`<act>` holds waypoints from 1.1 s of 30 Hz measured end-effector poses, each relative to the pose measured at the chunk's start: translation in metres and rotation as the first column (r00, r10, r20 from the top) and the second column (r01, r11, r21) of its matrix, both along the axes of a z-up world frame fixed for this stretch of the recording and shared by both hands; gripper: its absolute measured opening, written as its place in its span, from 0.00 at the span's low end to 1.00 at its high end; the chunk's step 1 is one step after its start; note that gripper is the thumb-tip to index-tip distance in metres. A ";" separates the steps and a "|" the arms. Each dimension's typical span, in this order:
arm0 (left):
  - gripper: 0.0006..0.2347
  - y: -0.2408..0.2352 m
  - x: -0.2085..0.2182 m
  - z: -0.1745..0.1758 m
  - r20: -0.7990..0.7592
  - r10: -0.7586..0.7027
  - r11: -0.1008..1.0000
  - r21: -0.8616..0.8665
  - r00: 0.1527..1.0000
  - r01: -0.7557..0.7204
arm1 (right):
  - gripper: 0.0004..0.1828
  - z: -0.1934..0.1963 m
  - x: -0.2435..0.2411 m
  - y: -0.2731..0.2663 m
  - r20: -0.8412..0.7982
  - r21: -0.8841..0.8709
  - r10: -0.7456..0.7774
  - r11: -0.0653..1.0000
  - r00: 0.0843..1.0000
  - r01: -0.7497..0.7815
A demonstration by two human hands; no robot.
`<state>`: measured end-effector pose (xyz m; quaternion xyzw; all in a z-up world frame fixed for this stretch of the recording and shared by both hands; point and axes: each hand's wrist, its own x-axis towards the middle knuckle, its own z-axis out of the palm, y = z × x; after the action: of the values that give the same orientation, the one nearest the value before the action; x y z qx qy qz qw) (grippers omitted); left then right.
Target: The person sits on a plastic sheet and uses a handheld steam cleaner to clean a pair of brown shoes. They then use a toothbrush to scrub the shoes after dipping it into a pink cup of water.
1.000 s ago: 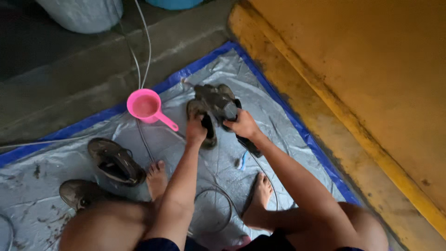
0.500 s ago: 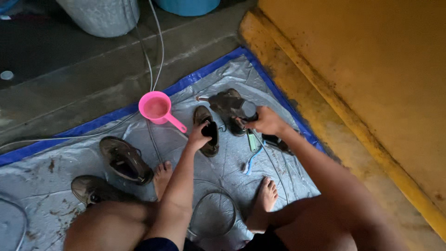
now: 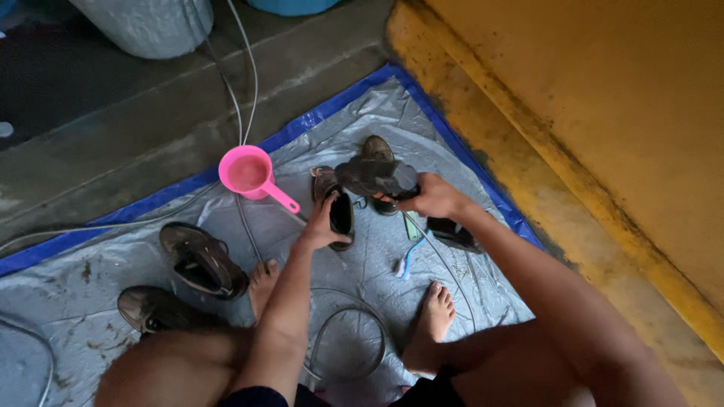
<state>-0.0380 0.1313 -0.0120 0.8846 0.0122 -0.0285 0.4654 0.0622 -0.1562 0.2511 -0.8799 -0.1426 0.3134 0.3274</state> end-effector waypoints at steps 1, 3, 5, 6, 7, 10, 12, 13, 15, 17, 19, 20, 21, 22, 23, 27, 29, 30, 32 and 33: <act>0.64 -0.001 0.000 0.003 -0.006 0.002 1.000 -0.002 1.000 -0.002 | 0.19 0.018 -0.007 0.001 -0.006 -0.002 0.002 1.000 1.000 -0.002; 0.62 -0.004 0.004 0.010 0.049 0.005 0.998 -0.055 0.999 -0.003 | 0.20 0.055 -0.019 0.002 -0.002 -0.011 0.002 1.000 1.000 -0.002; 0.60 -0.005 0.011 0.009 0.060 0.028 0.998 -0.061 0.998 -0.024 | 0.20 0.020 -0.008 -0.022 0.002 -0.013 0.023 1.000 1.000 -0.023; 0.58 -0.006 0.014 0.009 0.070 0.050 0.997 -0.067 0.996 -0.046 | 0.19 0.003 -0.003 -0.034 0.006 -0.015 0.044 0.999 0.999 -0.044; 0.58 -0.004 0.019 0.002 0.071 0.046 0.997 -0.065 0.996 -0.041 | 0.19 0.003 -0.002 -0.035 0.006 -0.013 0.040 0.999 0.999 -0.039; 0.53 0.000 0.030 -0.010 0.110 0.065 0.998 0.019 0.992 -0.067 | 0.18 0.017 -0.005 -0.036 0.015 -0.031 0.011 0.999 1.000 -0.011; 0.55 0.000 0.037 -0.004 0.170 0.051 0.966 0.242 0.984 -0.092 | 0.15 0.044 -0.013 -0.032 0.023 -0.057 -0.006 0.998 1.000 0.007; 0.55 0.000 0.039 0.005 0.172 0.051 0.966 0.242 0.984 -0.093 | 0.15 0.041 -0.007 -0.034 0.025 -0.056 -0.006 0.998 1.000 0.007; 0.52 0.002 0.040 0.021 0.115 0.073 0.939 0.328 0.991 -0.107 | 0.18 0.033 0.003 -0.038 0.056 -0.076 -0.004 0.997 0.998 0.008; 0.51 0.008 0.050 0.008 0.042 0.070 0.922 0.378 0.997 -0.081 | 0.19 0.037 0.002 -0.049 0.058 -0.122 0.006 0.993 0.998 0.001; 0.50 0.011 0.050 0.003 -0.029 0.074 0.905 0.422 0.997 -0.055 | 0.21 0.047 -0.002 -0.051 0.063 -0.169 0.021 0.986 0.998 -0.010; 0.50 0.010 0.046 0.006 -0.062 0.060 0.893 0.449 0.996 -0.026 | 0.22 0.055 -0.006 -0.048 0.059 -0.165 0.054 0.985 0.997 -0.044; 0.50 0.009 0.044 0.010 -0.095 0.044 0.880 0.474 0.995 0.006 | 0.25 0.064 -0.010 -0.045 0.055 -0.161 0.084 0.984 0.995 -0.074; 0.50 0.010 0.046 0.010 -0.092 0.044 0.880 0.476 0.995 0.005 | 0.25 0.073 -0.013 -0.043 0.058 -0.160 0.083 0.984 0.995 -0.073; 0.52 0.010 0.045 0.009 -0.098 0.041 0.886 0.463 0.994 0.009 | 0.26 0.080 -0.020 -0.042 0.058 -0.175 0.096 0.981 0.994 -0.085; 0.57 0.013 0.037 0.010 -0.105 0.015 0.913 0.406 0.994 0.029 | 0.28 0.074 -0.021 -0.054 0.065 -0.258 0.147 0.958 0.987 -0.126; 0.57 0.014 0.035 0.020 -0.152 -0.001 0.937 0.345 0.988 0.054 | 0.29 0.078 -0.023 -0.052 0.066 -0.266 0.165 0.953 0.984 -0.142; 0.58 0.015 0.034 0.026 -0.197 -0.021 0.957 0.280 0.980 0.077 | 0.30 0.080 -0.024 -0.051 0.067 -0.275 0.183 0.948 0.981 -0.158; 0.57 0.013 0.036 0.048 -0.242 -0.052 0.968 0.226 0.969 0.108 | 0.30 0.094 -0.031 -0.043 0.090 -0.286 0.212 0.942 0.973 -0.178; 0.56 0.011 0.037 0.058 -0.291 -0.093 0.975 0.168 0.952 0.146 | 0.29 0.101 -0.034 -0.038 0.105 -0.296 0.233 0.935 0.967 -0.194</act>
<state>-0.0010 0.1423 0.0464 0.9104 0.0272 -0.1808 0.3711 0.0279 -0.1946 0.3518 -0.9166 -0.2135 0.3025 0.1512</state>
